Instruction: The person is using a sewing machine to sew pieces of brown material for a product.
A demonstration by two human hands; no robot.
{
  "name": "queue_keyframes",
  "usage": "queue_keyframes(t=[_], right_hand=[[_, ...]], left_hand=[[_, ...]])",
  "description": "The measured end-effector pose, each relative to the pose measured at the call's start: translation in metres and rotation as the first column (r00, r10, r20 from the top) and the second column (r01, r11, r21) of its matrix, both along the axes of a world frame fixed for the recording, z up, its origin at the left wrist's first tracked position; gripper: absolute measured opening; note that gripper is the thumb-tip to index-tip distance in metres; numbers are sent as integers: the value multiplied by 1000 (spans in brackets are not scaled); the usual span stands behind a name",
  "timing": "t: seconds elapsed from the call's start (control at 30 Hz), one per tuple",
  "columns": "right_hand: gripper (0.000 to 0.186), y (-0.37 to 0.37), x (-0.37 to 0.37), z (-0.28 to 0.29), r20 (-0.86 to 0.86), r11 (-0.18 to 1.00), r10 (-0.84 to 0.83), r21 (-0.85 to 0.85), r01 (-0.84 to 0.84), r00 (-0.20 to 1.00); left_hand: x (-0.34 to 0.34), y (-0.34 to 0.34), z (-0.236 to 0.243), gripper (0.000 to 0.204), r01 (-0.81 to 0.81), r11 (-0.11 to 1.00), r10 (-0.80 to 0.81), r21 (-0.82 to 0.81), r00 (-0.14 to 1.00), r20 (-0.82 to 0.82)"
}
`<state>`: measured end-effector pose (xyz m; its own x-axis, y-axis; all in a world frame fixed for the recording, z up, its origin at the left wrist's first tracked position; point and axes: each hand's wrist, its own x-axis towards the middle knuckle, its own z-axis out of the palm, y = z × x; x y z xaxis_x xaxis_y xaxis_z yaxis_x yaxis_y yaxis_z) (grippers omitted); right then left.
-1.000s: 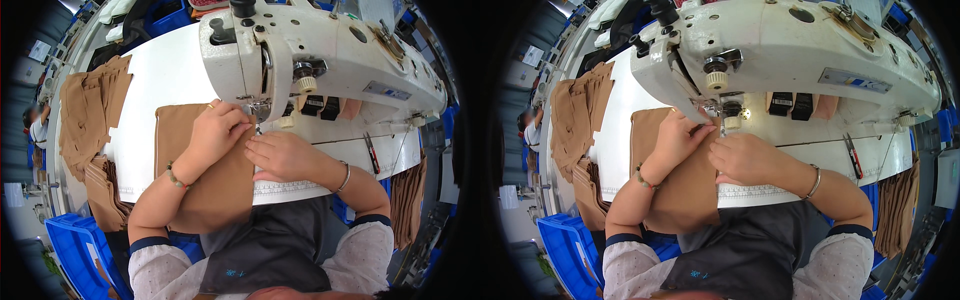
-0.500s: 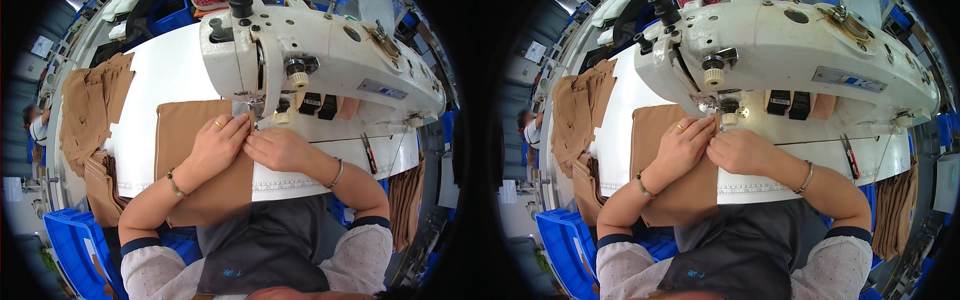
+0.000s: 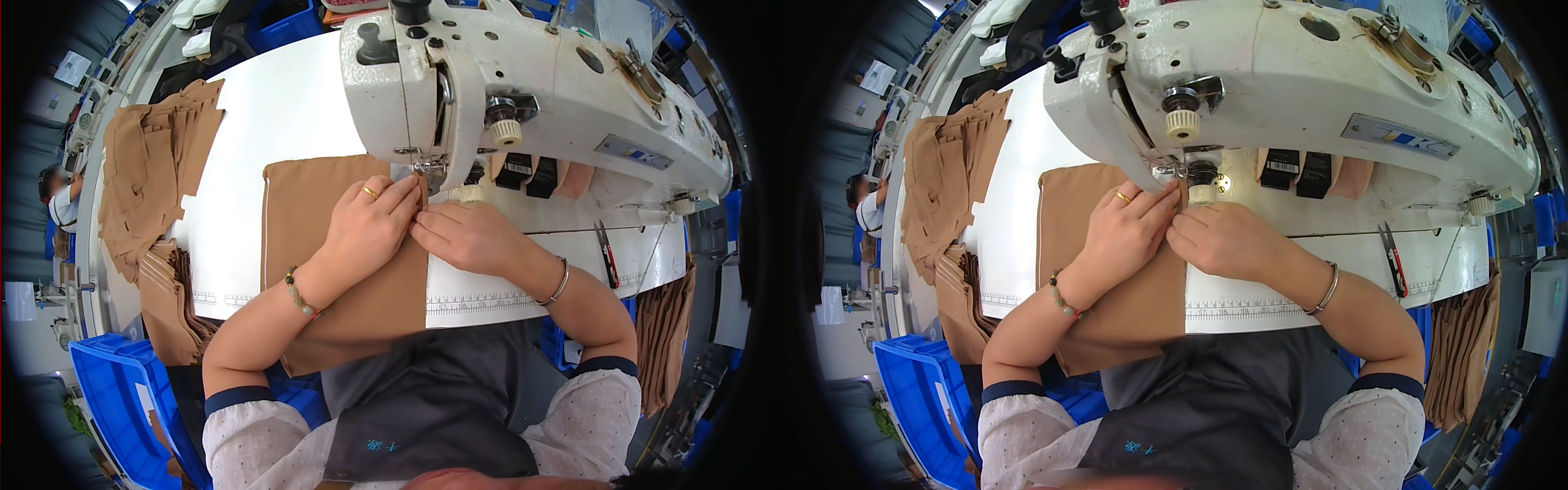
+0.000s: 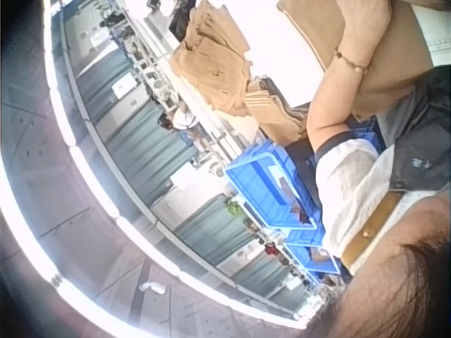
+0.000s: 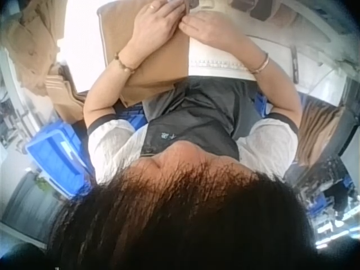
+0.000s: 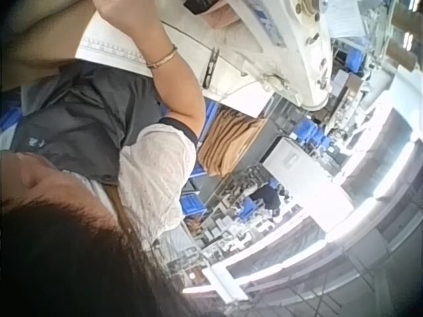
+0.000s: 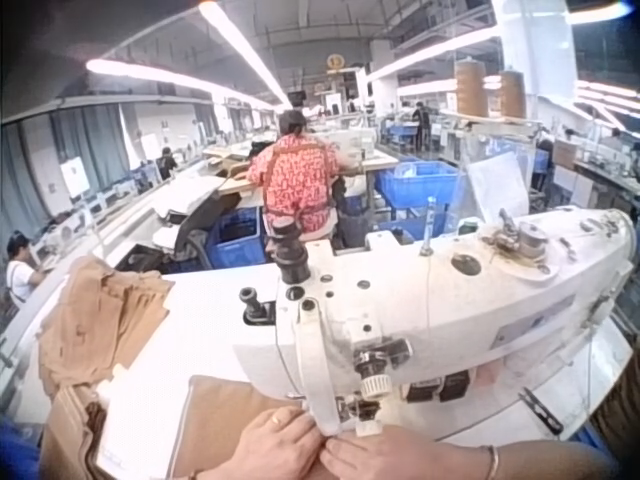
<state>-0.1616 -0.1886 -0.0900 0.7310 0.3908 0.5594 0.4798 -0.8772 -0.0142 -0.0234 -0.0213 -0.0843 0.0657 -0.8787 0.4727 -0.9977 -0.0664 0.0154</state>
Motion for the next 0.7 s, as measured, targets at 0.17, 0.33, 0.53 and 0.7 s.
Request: queue_keyframes(t=[0.17, 0.33, 0.53, 0.7], right_hand=[[17, 3, 3, -1, 74, 999, 4, 33, -7, 997], [15, 3, 3, -1, 62, 999, -1, 39, -1, 998], [22, 16, -9, 5, -40, 998, -52, 36, 53, 998], [32, 61, -52, 12, -104, 956, -269, 96, 278, 958]], left_hand=[[0, 1, 0, 39, -5, 1000, 5, 1, 1000, -6], [0, 1, 1, 38, -6, 1000, 7, 7, 999, -37], [-8, 9, 4, 37, -13, 999, 14, 29, 999, -38], [-78, 76, 35, 67, 5, 971, 120, 239, 855, -504]])
